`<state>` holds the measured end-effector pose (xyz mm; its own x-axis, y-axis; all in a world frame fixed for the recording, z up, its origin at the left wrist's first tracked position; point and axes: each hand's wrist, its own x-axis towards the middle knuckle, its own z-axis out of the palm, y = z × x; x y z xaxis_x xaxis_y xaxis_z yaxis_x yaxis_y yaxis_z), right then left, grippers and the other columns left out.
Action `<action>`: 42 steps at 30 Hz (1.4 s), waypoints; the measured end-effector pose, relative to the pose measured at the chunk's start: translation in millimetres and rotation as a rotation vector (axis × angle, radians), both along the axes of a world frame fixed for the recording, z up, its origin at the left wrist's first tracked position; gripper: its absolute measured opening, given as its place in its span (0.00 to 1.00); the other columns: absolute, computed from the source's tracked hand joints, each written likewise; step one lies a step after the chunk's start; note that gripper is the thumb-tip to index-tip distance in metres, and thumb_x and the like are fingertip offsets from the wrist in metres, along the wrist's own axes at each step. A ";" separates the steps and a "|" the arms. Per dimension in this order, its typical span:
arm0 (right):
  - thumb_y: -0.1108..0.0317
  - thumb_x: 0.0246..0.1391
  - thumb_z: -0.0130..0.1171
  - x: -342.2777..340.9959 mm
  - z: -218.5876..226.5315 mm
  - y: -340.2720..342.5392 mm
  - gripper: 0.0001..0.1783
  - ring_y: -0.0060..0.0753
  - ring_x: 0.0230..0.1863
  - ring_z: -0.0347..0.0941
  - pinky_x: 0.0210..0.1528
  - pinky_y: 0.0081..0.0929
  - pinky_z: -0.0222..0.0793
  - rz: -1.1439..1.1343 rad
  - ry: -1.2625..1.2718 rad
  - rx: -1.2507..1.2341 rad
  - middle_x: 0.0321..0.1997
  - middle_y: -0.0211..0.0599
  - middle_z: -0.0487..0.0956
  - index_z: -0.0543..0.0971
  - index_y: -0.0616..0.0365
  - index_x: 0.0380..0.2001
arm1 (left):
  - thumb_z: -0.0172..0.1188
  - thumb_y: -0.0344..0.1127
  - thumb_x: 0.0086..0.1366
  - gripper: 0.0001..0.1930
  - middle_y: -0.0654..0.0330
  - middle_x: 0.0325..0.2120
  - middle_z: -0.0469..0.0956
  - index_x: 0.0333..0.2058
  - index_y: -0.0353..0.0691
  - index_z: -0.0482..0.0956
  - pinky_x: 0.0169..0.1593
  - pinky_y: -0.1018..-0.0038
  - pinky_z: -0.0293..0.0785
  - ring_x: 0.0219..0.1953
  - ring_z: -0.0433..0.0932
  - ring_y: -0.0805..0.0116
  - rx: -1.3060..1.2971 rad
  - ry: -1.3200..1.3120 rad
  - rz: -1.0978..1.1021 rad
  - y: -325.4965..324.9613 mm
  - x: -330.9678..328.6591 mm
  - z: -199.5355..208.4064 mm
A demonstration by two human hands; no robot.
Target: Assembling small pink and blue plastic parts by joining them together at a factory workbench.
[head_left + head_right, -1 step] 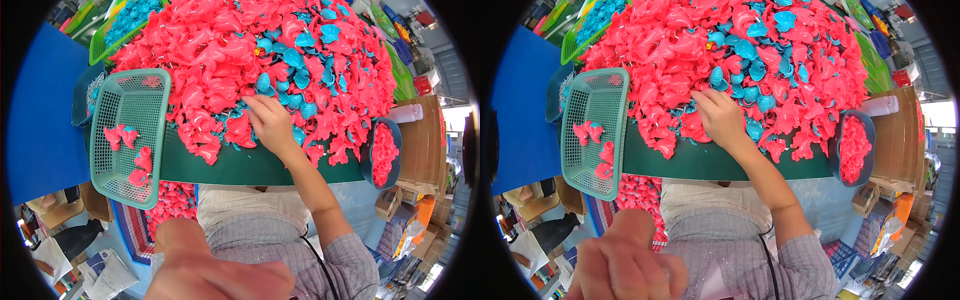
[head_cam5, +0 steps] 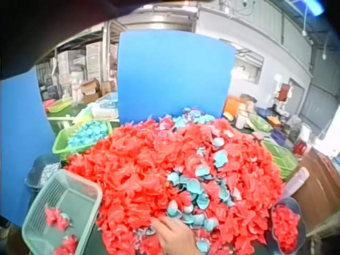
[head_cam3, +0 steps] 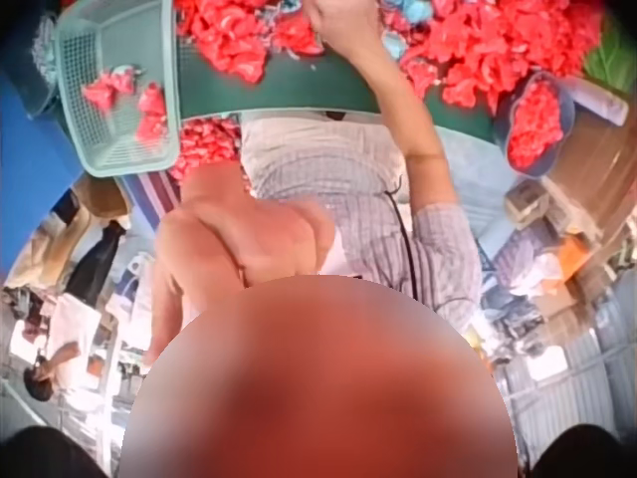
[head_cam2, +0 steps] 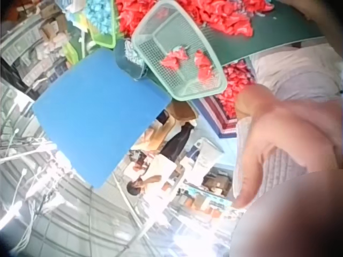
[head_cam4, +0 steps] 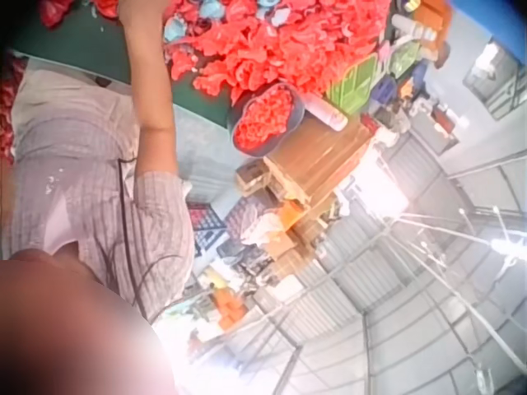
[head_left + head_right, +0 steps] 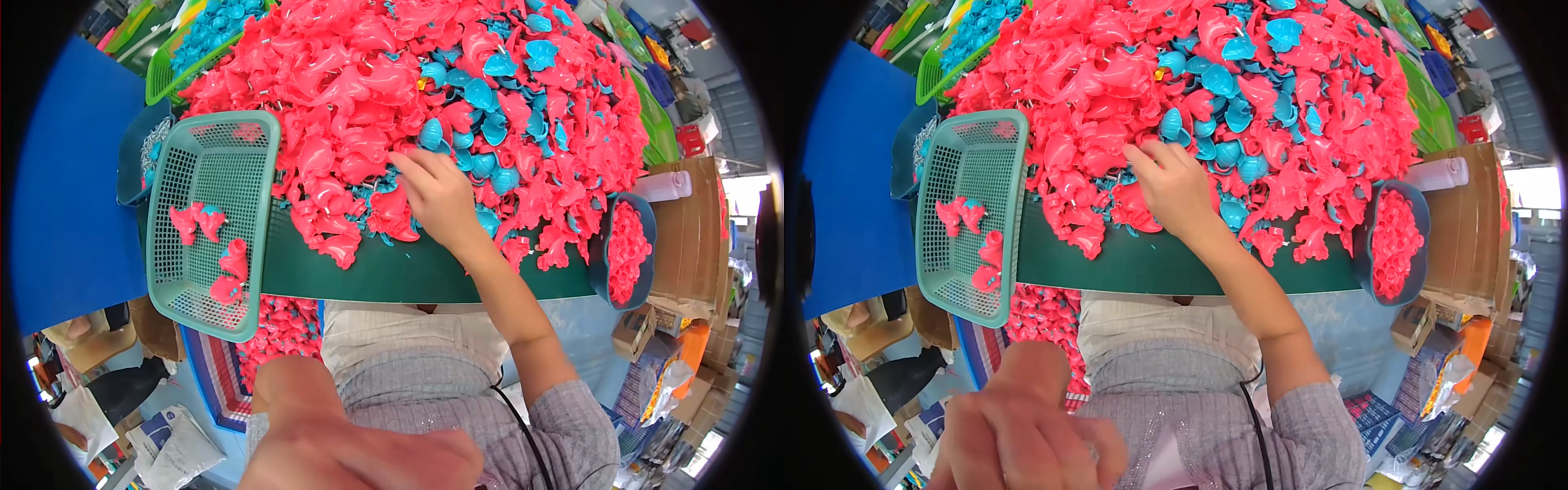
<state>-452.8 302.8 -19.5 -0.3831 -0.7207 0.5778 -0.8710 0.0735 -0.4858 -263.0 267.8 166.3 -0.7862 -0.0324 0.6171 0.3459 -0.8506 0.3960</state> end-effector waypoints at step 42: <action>0.69 0.41 0.62 2.7 -16.2 -15.8 0.05 0.38 0.32 0.70 0.30 0.34 0.66 0.003 0.265 0.223 0.26 0.30 0.75 0.78 0.55 0.24 | 0.51 0.30 0.68 0.10 0.60 0.24 0.76 0.47 0.38 0.69 0.22 0.80 0.66 0.19 0.74 0.73 0.003 -1.309 0.767 -4.3 -15.0 -212.5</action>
<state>-450.1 287.0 -35.7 -0.2386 -0.8413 0.4852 -0.9651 0.1499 -0.2146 -278.0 263.5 -46.2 -0.5569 -0.6764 -0.4820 0.1085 -0.6346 0.7651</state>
